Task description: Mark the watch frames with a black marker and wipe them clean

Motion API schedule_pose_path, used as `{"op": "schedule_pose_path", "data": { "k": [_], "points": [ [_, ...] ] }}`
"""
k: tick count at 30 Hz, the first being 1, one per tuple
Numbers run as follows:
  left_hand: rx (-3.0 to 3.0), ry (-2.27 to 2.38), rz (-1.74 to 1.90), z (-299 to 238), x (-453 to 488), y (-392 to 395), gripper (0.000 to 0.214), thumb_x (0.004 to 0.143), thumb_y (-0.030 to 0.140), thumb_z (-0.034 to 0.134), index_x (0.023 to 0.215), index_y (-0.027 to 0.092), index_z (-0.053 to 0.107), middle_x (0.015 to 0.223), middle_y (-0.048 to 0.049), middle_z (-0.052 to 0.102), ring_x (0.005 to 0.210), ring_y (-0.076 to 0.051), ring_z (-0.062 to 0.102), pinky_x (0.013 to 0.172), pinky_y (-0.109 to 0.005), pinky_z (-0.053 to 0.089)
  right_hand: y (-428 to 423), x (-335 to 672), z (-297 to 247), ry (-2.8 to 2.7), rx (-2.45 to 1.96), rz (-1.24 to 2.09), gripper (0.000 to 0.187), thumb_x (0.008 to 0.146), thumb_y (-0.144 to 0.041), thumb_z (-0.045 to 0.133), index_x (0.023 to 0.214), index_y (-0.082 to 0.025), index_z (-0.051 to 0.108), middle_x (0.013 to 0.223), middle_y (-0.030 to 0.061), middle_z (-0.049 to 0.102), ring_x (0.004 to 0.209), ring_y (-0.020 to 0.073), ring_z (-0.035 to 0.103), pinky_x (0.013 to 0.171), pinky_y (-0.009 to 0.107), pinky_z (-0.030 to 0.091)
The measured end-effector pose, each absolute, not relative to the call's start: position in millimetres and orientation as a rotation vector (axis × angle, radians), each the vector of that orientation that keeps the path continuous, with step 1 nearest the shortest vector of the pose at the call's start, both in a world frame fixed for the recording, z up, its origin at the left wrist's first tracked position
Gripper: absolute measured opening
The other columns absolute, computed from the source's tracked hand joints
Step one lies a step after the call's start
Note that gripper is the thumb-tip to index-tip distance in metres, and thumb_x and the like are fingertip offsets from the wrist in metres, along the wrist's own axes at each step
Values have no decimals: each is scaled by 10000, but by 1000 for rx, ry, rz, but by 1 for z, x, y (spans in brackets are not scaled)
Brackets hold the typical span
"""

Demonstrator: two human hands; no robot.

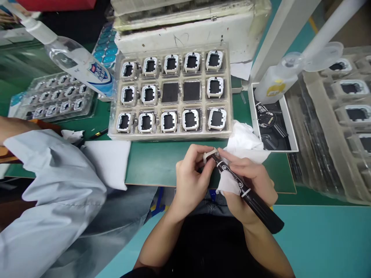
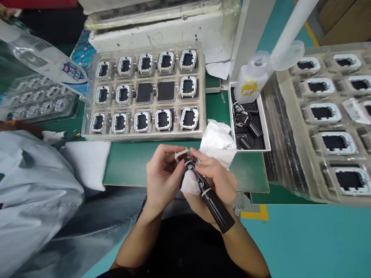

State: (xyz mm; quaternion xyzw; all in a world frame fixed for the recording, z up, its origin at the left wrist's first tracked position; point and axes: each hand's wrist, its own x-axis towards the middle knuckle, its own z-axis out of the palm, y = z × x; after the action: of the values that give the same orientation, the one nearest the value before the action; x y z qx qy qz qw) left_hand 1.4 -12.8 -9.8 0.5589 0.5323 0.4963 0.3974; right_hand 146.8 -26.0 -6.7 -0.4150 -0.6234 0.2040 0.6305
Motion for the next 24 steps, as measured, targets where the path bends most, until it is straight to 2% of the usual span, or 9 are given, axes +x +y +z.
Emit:
{"op": "schedule_pose_path", "data": {
  "k": [9, 17, 24],
  "points": [
    [1465, 1371, 1246, -11, 2, -13, 211, 1046, 128, 704, 1213, 257, 703, 913, 27, 790, 786, -122, 742, 744, -219, 561, -26, 148, -9, -1421, -957, 485, 197, 982, -314, 818, 1117, -221, 709, 1024, 75, 821, 1160, 374, 871, 893, 455, 762],
    [1558, 1410, 1255, -8, 4, -12, 183, 1042, 135, 704, 1191, 242, 707, 833, 52, 762, 654, -90, 654, 652, -199, 506, -24, 144, -5, -1530, -991, 329, 235, 940, -205, 815, 1133, -228, 684, 1025, 81, 845, 1144, 360, 877, 854, 406, 774],
    [1536, 1401, 1251, -8, 4, -13, 182, 1034, 135, 715, 1182, 242, 713, 835, 52, 767, 659, -85, 656, 646, -190, 502, -24, 137, -6, -1567, -1030, 184, 240, 924, -203, 835, 1111, -232, 687, 1003, 69, 864, 1075, 336, 893, 833, 406, 789]
  ]
}}
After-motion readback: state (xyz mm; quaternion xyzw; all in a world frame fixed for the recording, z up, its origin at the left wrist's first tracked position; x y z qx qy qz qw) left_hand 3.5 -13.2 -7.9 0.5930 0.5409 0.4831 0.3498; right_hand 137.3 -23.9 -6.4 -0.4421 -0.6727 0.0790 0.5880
